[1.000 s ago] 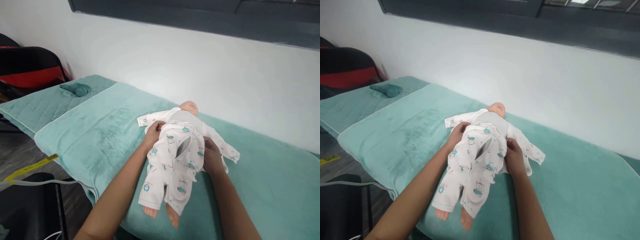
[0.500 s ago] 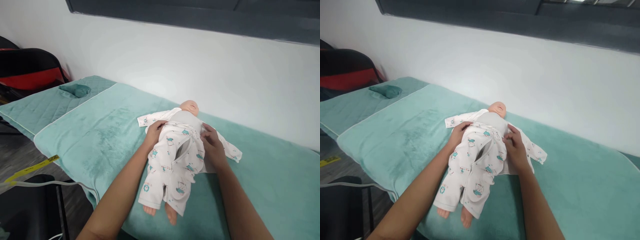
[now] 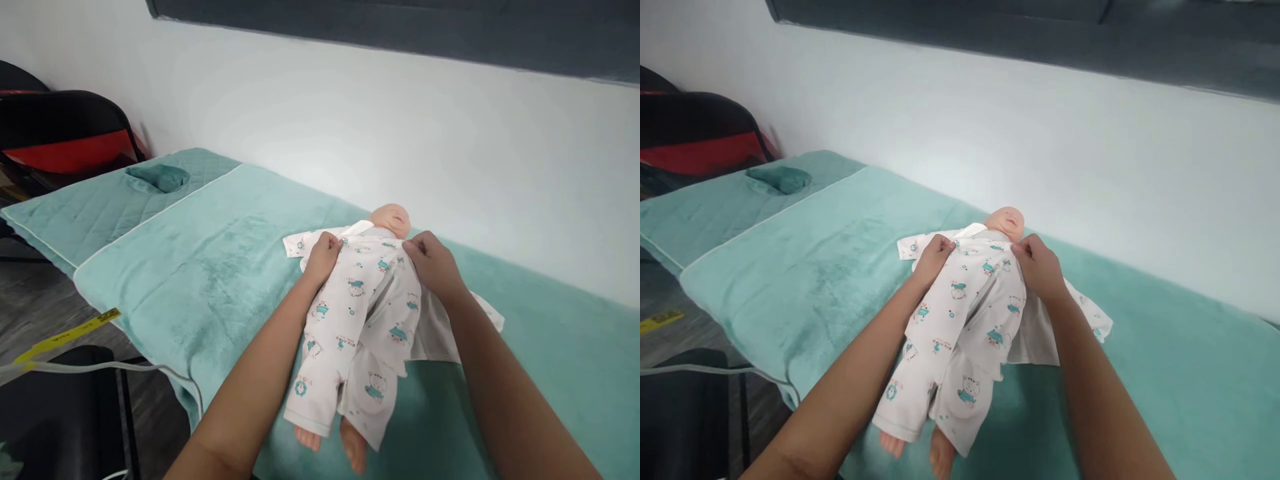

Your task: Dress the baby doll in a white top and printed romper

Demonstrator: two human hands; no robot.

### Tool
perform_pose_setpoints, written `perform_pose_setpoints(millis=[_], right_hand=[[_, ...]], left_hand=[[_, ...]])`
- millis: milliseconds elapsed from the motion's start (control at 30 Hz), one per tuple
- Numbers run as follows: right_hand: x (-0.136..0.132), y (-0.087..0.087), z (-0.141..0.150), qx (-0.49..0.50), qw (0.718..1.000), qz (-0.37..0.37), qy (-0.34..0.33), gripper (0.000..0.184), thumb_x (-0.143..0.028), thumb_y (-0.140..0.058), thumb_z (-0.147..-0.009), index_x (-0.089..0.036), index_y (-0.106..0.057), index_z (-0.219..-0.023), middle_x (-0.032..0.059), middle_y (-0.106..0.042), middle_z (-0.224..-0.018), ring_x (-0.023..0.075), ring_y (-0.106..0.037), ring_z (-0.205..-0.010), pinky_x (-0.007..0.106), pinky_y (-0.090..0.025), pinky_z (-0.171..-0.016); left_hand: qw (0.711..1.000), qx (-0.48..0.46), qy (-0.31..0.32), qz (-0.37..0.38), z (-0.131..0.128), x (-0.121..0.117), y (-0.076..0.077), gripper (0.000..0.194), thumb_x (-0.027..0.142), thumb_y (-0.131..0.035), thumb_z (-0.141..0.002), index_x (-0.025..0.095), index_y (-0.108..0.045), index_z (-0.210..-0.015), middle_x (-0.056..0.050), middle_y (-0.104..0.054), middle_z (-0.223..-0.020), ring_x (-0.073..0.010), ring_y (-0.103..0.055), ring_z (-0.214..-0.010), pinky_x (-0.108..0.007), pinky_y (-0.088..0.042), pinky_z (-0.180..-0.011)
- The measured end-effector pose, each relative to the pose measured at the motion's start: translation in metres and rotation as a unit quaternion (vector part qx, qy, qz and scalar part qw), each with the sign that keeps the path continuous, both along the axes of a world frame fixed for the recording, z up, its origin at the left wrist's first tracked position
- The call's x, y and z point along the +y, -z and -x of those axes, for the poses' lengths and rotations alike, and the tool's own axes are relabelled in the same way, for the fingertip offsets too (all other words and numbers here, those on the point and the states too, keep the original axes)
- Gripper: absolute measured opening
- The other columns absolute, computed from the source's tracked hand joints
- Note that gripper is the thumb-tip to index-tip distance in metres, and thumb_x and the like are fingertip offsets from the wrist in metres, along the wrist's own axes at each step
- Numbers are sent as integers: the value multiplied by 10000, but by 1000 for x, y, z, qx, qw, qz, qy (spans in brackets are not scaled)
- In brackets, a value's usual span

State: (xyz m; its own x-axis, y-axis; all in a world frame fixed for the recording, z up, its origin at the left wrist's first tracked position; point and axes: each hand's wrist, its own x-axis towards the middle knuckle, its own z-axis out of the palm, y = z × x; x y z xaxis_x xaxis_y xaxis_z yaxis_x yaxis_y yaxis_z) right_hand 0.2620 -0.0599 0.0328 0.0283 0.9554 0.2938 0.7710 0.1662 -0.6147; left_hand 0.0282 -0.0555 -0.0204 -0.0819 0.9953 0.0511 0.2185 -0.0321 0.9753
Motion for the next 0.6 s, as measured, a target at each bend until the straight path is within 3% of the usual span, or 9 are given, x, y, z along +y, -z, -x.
perform_pose_setpoints(millis=[133, 300, 467, 600], right_hand=[[13, -1, 6, 17, 999, 9, 33, 241, -388, -570, -839, -241, -454, -688, -29, -481, -615, 162, -430, -633, 303, -334, -612], [9, -5, 11, 25, 998, 31, -42, 208, -434, -588, -838, -240, -563, -769, 6, -626, -835, 190, -544, -798, 330, -410, -743], [12, -16, 17, 48, 990, 49, -121, 212, -437, -659, -796, -242, -578, -798, 24, -645, -1154, 253, -556, -1109, 373, -407, -929], [19, -19, 26, 18, 990, 63, -122, 227, -404, -624, -810, -228, -512, -719, 14, -681, -1045, 261, -574, -1060, 384, -408, -899]], left_hand=[[1000, 2, -10, 8, -4, 4, 0, 112, 253, -531, -892, 214, -481, -800, 35, -498, -699, -150, -487, -734, -263, -360, -709], [999, 19, 30, -26, -6, 4, 2, 114, 271, -522, -906, 211, -551, -814, 14, -567, -762, -160, -529, -783, -274, -400, -768], [978, 144, 9, -150, -4, 0, 3, 159, 290, -504, -931, 195, -616, -867, -89, -611, -1071, -230, -523, -1061, -337, -402, -931], [944, 269, -42, -185, -4, 2, 4, 163, 299, -495, -945, 207, -624, -911, -122, -537, -1339, -300, -376, -1308, -450, -291, -1060]])
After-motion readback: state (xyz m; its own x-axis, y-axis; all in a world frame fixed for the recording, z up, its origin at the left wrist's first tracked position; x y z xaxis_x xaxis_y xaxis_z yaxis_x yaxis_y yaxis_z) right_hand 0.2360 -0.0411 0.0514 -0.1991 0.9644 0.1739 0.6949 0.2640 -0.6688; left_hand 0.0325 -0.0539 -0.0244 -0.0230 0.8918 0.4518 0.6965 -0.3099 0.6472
